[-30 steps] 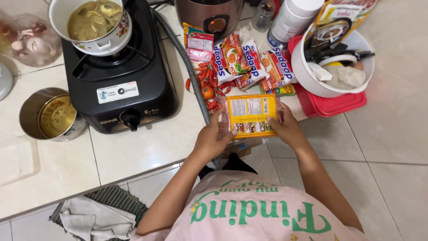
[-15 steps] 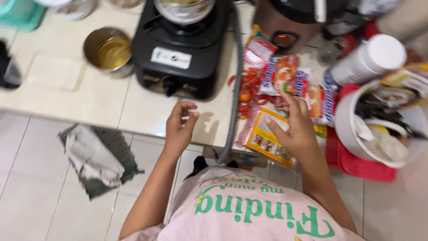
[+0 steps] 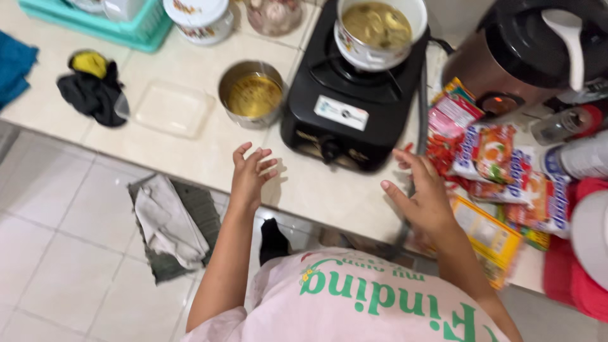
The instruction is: The person picks up a bowl containing eggs and seasonings, moves a bottle, and places tomatoes and chili peppers into a plastic container. They then wipe a red container lid with a cloth and place grocery items, including a box of biscuits and packets of noodles, on top of the lid.
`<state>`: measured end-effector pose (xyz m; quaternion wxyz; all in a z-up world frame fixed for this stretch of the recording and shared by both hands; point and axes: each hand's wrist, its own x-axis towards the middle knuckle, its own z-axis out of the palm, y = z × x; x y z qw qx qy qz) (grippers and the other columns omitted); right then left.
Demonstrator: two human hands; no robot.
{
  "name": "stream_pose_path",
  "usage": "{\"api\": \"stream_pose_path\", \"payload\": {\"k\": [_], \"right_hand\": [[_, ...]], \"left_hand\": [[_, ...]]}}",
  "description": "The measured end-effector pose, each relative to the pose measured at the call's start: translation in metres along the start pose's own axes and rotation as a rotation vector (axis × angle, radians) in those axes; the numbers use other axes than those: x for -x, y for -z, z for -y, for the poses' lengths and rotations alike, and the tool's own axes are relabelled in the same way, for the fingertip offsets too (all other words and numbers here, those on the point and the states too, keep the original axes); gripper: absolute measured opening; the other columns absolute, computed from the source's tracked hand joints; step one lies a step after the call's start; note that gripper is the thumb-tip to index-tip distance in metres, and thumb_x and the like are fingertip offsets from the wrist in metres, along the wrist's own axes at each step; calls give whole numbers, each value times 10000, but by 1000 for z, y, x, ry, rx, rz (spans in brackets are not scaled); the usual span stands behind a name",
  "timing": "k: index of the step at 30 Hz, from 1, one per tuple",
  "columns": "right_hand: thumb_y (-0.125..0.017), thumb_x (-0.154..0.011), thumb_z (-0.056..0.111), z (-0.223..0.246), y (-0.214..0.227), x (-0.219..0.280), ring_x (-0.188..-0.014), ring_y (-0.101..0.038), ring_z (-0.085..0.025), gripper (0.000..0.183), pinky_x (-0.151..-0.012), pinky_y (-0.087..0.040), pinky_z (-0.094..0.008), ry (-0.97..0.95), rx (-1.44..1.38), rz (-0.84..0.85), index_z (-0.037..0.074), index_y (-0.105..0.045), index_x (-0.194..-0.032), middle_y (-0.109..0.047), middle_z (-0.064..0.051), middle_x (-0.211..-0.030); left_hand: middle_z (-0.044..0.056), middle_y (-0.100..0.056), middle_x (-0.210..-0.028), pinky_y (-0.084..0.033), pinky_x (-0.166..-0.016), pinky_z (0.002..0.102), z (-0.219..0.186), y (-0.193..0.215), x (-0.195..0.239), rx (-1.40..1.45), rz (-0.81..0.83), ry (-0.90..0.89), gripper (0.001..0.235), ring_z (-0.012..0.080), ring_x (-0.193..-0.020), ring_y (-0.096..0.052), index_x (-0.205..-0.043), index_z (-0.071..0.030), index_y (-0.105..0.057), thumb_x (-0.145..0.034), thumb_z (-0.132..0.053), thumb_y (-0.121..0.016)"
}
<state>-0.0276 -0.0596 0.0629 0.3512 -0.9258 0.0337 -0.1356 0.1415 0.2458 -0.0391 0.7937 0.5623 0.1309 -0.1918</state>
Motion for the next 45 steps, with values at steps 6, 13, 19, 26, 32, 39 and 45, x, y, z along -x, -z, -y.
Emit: {"api": "stream_pose_path", "payload": {"k": [6, 13, 19, 26, 32, 39, 45], "right_hand": [[-721, -953, 161, 18, -129, -57, -983, -668, -142, 386, -841, -553, -292, -98, -465, 171, 33, -628, -1305, -709, -74, -1081], [-554, -987, 271, 29, -261, -123, -1037, -680, -169, 535, -846, -584, -335, -537, -840, 468, 69, -442, -1470, -677, -101, -1216], [-437, -998, 479, 35, -316, -172, -1009, -683, -258, 550, -817, -576, -391, -979, -1269, 358, 92, -389, -1385, -657, -208, -1179], [-503, -1032, 414, 29, -341, -208, -927, -693, -234, 396, -769, -578, -390, -930, -1081, 139, 31, -577, -1096, -713, -143, -1018], [-517, -1022, 380, 45, -340, -248, -881, -679, -188, 342, -738, -575, -365, -908, -1017, 97, 51, -594, -1075, -703, -97, -981], [-534, -1023, 404, 48, -349, -282, -868, -660, -159, 314, -722, -550, -348, -848, -1048, 84, 116, -576, -1143, -675, -62, -980], [-536, -1037, 373, 37, -354, -300, -870, -666, -176, 302, -734, -555, -371, -901, -1121, 34, 124, -469, -1195, -668, -70, -984]], "left_hand": [[137, -633, -1224, -569, -800, 367, -58, 55, -77, -90, 98, 34, 642, 229, -1020, -650, -1520, -144, -215, -972, -251, -532], [113, -680, -1186, -554, -764, 324, -81, 99, -128, -253, 264, 61, 734, 189, -976, -664, -1577, -116, -211, -941, -242, -555], [113, -667, -1180, -549, -788, 316, -78, 112, -152, -193, 421, 110, 819, 174, -969, -639, -1617, -92, -179, -938, -221, -618], [113, -671, -1263, -547, -863, 316, -100, 119, -162, -153, 512, 128, 792, 180, -1041, -654, -1627, -79, -144, -976, -245, -563], [124, -665, -1289, -523, -918, 333, -126, 112, -169, -182, 517, 87, 769, 185, -1078, -643, -1621, -78, -157, -988, -247, -559], [131, -657, -1303, -524, -921, 338, -133, 118, -175, -140, 492, 70, 718, 194, -1088, -638, -1603, -81, -204, -994, -238, -549], [141, -664, -1302, -526, -908, 337, -140, 130, -171, -105, 434, 39, 684, 211, -1083, -652, -1589, -81, -237, -990, -206, -543]]}}
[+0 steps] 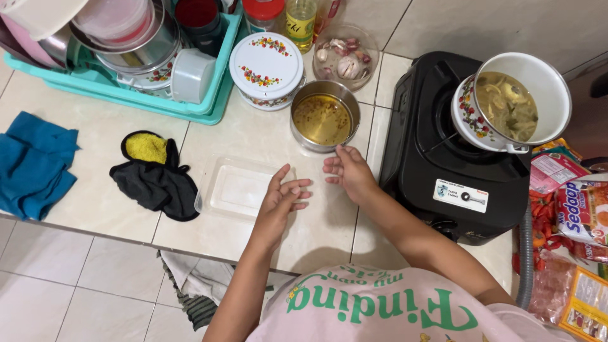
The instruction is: The person picks up a bowl containing eggs and seasonings, moves a bottle, and places tomatoes and chili peppers into a plastic container. They then wipe a red container lid with a cloth and place grocery items, including a box of biscuits and packets of noodles, on top of the lid.
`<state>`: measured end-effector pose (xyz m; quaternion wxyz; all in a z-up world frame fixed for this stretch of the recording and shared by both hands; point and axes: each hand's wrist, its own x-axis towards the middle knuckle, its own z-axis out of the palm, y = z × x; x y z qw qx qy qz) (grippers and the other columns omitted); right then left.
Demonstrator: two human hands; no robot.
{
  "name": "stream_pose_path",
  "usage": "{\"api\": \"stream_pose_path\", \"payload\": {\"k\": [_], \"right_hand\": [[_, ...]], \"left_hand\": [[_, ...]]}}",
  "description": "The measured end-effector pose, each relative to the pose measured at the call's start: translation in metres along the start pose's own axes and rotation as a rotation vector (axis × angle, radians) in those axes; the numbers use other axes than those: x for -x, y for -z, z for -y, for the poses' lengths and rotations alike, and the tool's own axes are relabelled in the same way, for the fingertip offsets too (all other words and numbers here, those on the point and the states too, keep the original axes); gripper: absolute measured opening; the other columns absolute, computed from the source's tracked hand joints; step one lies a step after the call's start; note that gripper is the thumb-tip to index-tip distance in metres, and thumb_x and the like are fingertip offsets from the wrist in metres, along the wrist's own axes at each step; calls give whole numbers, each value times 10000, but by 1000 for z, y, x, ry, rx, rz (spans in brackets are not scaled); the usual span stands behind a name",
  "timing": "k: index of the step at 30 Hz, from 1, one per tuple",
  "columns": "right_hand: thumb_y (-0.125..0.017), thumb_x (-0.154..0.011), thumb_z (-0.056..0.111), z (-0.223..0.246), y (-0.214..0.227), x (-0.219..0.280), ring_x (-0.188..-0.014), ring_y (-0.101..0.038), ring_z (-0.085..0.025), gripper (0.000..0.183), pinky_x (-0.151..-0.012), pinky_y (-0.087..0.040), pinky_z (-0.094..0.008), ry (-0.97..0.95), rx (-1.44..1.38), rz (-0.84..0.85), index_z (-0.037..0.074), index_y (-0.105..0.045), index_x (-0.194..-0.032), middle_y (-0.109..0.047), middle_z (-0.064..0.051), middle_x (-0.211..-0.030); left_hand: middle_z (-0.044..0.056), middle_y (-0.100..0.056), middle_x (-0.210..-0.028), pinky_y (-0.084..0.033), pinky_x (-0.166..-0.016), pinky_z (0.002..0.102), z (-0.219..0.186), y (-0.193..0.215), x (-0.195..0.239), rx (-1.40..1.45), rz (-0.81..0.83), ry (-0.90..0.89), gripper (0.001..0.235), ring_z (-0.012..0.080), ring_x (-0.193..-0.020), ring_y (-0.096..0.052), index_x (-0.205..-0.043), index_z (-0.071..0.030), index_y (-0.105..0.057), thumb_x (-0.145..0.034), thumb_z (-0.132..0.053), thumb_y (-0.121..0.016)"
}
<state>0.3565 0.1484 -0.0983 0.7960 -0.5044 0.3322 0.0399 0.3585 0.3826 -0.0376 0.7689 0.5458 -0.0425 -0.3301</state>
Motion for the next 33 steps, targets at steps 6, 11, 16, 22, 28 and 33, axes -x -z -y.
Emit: {"api": "stream_pose_path", "payload": {"k": [6, 11, 16, 22, 28, 33], "right_hand": [[-491, -1033, 347, -1, 2, 3, -829, -643, -199, 323, -731, -557, -387, -13, -150, 38, 172, -395, -1286, -648, -97, -976], [-477, -1041, 355, -18, -7, 37, -845, -642, -203, 355, -754, -544, -379, -96, -54, 74, 195, -377, -1341, -647, -103, -1010], [-480, -1030, 314, -31, -7, 76, -873, -636, -194, 358, -762, -537, -375, -88, 98, 202, 165, -385, -1341, -640, -94, -1040], [-537, -983, 294, -49, 1, 97, -1038, -616, -183, 556, -827, -553, -364, -139, 376, 296, 165, -340, -1487, -545, -83, -1276], [-605, -977, 336, -59, 12, 98, -1132, -599, -181, 759, -889, -573, -353, -53, 513, 281, 106, -188, -1568, -491, -74, -1392], [-664, -982, 183, -38, 42, 168, -1083, -565, -146, 667, -879, -545, -291, 473, 521, 273, 47, -329, -1543, -517, -84, -1345]], "left_hand": [[131, -658, -1260, -520, -888, 316, -2, 21, 13, -8, -168, -175, 598, 195, -1037, -639, -1538, -57, -322, -991, -157, -543], [141, -524, -1347, -497, -1014, 342, -18, 75, 26, -482, -597, -691, 495, 232, -1146, -576, -1442, -7, -442, -993, -66, -642], [200, -586, -1365, -468, -1046, 397, -43, 116, 45, -1070, -817, -580, 513, 339, -1167, -586, -1445, -1, -494, -1004, -145, -715], [261, -591, -1374, -468, -1006, 477, -7, 85, 48, -1298, -620, -350, 745, 421, -1241, -573, -1475, 5, -451, -877, -275, -795], [158, -629, -1244, -518, -880, 377, 20, 46, 71, -852, -593, -455, 709, 285, -1069, -624, -1481, -53, -439, -872, -159, -788], [23, -514, -1198, -464, -895, 268, 5, 35, 97, -217, -371, -402, 629, 124, -1077, -523, -1573, -61, -413, -980, -44, -620]]}}
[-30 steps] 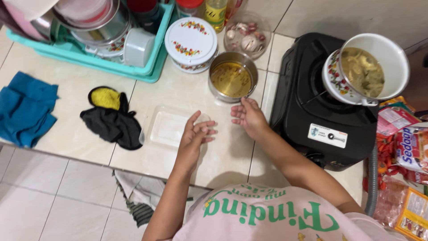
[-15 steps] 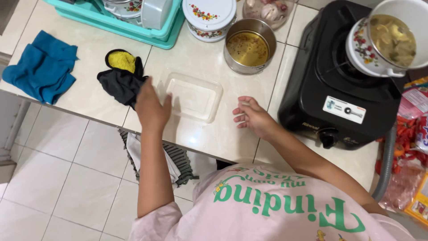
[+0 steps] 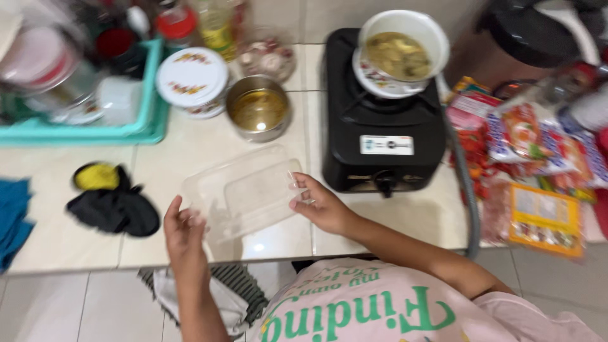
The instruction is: The person picks up a bowl containing eggs and seasonings, moves a bottle, and places tomatoes and chili peppers into a plastic container. They then wipe a red container lid with a cloth and place grocery items, including a box of biscuits and packets of noodles, on top of the lid.
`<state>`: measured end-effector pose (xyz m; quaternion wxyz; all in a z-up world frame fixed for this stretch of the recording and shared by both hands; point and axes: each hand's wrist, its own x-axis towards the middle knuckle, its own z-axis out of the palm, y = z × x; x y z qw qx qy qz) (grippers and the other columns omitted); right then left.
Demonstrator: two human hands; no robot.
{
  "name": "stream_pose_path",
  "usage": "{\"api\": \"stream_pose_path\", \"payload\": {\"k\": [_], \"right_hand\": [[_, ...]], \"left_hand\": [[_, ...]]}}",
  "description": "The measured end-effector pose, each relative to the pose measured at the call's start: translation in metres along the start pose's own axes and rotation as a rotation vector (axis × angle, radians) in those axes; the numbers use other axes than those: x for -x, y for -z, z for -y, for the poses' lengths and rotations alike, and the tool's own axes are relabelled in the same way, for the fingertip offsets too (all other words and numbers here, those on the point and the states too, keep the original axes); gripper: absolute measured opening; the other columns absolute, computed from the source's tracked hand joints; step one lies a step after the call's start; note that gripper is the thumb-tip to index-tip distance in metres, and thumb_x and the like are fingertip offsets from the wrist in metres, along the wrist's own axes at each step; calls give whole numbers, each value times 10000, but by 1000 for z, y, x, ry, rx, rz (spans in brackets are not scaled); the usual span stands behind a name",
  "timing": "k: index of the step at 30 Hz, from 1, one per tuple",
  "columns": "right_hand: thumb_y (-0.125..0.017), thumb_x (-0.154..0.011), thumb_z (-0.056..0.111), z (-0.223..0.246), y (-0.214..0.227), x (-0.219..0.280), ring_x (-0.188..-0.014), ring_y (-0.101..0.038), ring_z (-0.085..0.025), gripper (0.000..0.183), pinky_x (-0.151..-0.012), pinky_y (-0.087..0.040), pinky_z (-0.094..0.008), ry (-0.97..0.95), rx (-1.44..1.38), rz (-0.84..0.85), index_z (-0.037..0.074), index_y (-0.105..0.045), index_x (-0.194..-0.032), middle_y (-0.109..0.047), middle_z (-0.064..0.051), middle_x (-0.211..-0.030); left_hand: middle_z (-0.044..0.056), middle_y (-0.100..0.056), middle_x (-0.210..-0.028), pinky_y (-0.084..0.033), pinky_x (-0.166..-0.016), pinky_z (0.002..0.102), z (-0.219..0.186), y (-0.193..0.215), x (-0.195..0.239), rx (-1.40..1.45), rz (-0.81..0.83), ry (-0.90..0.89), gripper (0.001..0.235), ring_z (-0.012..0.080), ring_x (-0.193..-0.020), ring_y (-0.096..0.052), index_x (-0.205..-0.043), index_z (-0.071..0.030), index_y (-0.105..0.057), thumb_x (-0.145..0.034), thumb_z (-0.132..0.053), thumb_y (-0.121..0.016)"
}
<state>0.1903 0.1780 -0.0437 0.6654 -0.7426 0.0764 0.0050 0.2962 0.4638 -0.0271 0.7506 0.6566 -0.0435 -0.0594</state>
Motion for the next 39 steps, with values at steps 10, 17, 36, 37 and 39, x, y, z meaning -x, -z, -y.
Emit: {"api": "stream_pose_path", "payload": {"k": [10, 17, 36, 37, 39], "right_hand": [[-639, -979, 94, 34, 121, 124, -1053, -565, -101, 462, -882, -500, -266, 53, -237, -359, 44, -462, -1403, -573, -40, -1243], [-610, -1028, 185, 26, 180, 215, -1051, -593, -125, 390, -878, -511, -283, -37, -163, -597, 76, -552, -1399, -620, -49, -1209], [-955, -540, 494, 6, 370, 333, -1450, -286, -456, 1163, -1166, -243, -558, -168, 929, -431, 80, -420, -1485, -349, -276, -1531], [-955, -540, 494, 6, 377, 331, -1450, -286, -456, 1163, -1166, -243, -558, -156, 937, -419, 80, -420, -1485, -349, -276, -1531], [-973, -414, 531, 5, 382, 330, -1479, -194, -447, 1257, -1186, -156, -588, -287, 1042, -241, 203, -420, -1495, -254, -244, -1580]], "left_hand": [[206, -371, -1589, -439, -1141, 461, -22, -151, 35, 60, 609, -94, 888, 315, -1458, -437, -1587, -65, -147, -917, -272, -692], [232, -567, -1344, -611, -749, 423, -20, -248, 43, 186, 859, 384, 894, 327, -1132, -637, -1592, -199, -70, -889, -195, -622], [203, -634, -1310, -617, -738, 439, 6, -347, 139, -60, 732, 528, 781, 323, -1072, -696, -1546, -165, -211, -870, -178, -602], [203, -634, -1310, -617, -738, 439, 7, -353, 146, -52, 717, 521, 781, 323, -1072, -696, -1546, -165, -211, -870, -178, -602], [211, -632, -1317, -615, -734, 453, 7, -359, 163, 0, 655, 523, 726, 341, -1071, -692, -1529, -140, -239, -893, -192, -584]]}}
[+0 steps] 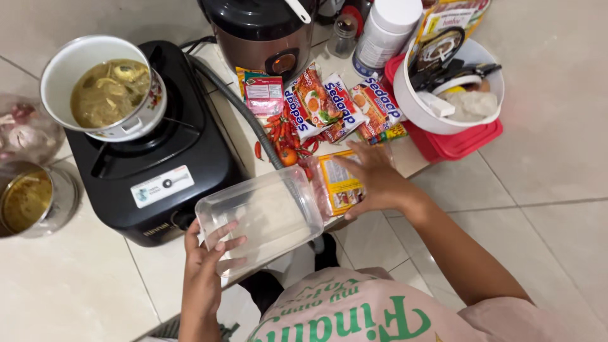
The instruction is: The person picks up a bowl containing eggs and seasonings, moves a bottle, and places tomatoes and chili peppers into a plastic container. They then wipe a red container lid with a cloth and place grocery items, including a box of biscuits and packets of noodles, on top of the lid.
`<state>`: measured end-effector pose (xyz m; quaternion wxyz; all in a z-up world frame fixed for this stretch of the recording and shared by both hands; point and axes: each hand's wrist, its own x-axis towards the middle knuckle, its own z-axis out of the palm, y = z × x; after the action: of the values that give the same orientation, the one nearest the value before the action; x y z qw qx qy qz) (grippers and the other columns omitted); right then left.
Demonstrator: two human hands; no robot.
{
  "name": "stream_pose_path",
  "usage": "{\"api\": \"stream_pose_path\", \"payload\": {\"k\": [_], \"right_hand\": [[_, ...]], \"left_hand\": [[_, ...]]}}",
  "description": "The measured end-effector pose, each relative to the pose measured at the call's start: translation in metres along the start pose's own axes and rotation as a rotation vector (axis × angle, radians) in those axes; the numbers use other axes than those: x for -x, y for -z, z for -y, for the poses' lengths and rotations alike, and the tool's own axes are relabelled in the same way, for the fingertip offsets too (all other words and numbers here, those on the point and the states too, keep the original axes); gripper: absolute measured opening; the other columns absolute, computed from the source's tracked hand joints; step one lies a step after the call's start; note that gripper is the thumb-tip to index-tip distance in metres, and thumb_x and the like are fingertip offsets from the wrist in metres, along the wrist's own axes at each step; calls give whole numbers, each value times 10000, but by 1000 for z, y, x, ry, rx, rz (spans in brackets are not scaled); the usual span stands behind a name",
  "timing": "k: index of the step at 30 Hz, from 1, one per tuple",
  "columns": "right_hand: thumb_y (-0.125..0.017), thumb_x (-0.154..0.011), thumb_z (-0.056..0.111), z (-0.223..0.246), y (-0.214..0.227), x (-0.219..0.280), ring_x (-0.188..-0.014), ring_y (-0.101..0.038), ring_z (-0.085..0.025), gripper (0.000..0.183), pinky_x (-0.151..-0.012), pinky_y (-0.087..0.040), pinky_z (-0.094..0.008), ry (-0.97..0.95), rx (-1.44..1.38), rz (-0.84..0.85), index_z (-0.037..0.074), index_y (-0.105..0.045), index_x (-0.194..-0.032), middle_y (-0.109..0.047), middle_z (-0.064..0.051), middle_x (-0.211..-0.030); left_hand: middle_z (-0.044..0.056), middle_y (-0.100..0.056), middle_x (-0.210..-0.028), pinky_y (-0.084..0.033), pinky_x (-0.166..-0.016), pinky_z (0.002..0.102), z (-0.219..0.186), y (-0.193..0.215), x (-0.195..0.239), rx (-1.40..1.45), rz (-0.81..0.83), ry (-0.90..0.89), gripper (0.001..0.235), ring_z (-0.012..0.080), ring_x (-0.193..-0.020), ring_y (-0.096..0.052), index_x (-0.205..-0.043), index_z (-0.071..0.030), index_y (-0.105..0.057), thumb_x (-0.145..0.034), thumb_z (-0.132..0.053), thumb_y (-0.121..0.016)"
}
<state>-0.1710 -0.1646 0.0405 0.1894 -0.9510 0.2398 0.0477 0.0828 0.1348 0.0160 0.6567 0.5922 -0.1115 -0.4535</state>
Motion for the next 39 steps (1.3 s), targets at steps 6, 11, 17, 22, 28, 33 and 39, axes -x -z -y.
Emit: {"api": "stream_pose_path", "payload": {"k": [6, 11, 17, 22, 28, 33, 39], "right_hand": [[-982, -385, 580, -9, -3, -9, -1504, -67, -459, 1364, -1175, -64, -646, 186, 91, 142, 276, -323, -1539, -111, -253, -1617], [-975, -412, 535, -10, -3, -13, -1489, -124, -449, 1351, -1180, -67, -650, 160, 165, 236, 304, -307, -1563, -155, -258, -1599], [-944, -447, 392, -11, -7, -22, -1447, -212, -471, 1257, -1203, -150, -575, 170, 183, 221, 296, -328, -1539, -246, -263, -1551], [-951, -428, 376, -16, -4, -25, -1424, -207, -482, 1317, -1193, -160, -570, 160, 157, 250, 336, -324, -1586, -232, -272, -1546], [-973, -381, 365, 24, 29, -13, -1418, -245, -478, 1365, -1140, -269, -525, 104, 46, 219, 290, -309, -1571, -252, -272, -1521], [-986, -381, 367, 102, 52, -11, -1389, -344, -412, 1327, -1148, -327, -478, 196, 32, 199, 312, -358, -1549, -344, -220, -1460], [-978, -368, 410, 221, 20, -48, -1385, -307, -480, 1328, -1124, -298, -530, 442, 43, 169, 206, -335, -1512, -304, -275, -1470]], "left_hand": [[209, -623, -1313, -597, -743, 440, 19, -37, 15, 34, -121, -34, 704, 332, -1073, -686, -1523, -156, -237, -900, -194, -563], [210, -636, -1298, -598, -749, 457, 21, -52, 24, 61, -194, -25, 693, 320, -1070, -690, -1511, -168, -283, -884, -244, -569], [205, -625, -1313, -572, -770, 448, 11, -46, 28, 93, -218, -114, 684, 322, -1072, -681, -1484, -161, -302, -881, -281, -601], [195, -617, -1314, -582, -773, 430, 11, -43, 30, 163, -235, -167, 664, 307, -1066, -673, -1482, -163, -317, -890, -269, -598], [220, -581, -1323, -598, -759, 467, -9, -4, 51, 288, -243, -263, 707, 324, -1080, -659, -1514, -125, -282, -894, -287, -582], [241, -564, -1352, -589, -807, 481, -19, 49, 73, 426, -273, -336, 759, 347, -1100, -637, -1556, -103, -234, -911, -319, -569], [266, -540, -1414, -573, -840, 485, -21, 122, 114, 530, -430, -525, 766, 352, -1131, -639, -1581, -128, -216, -920, -309, -558]]}}
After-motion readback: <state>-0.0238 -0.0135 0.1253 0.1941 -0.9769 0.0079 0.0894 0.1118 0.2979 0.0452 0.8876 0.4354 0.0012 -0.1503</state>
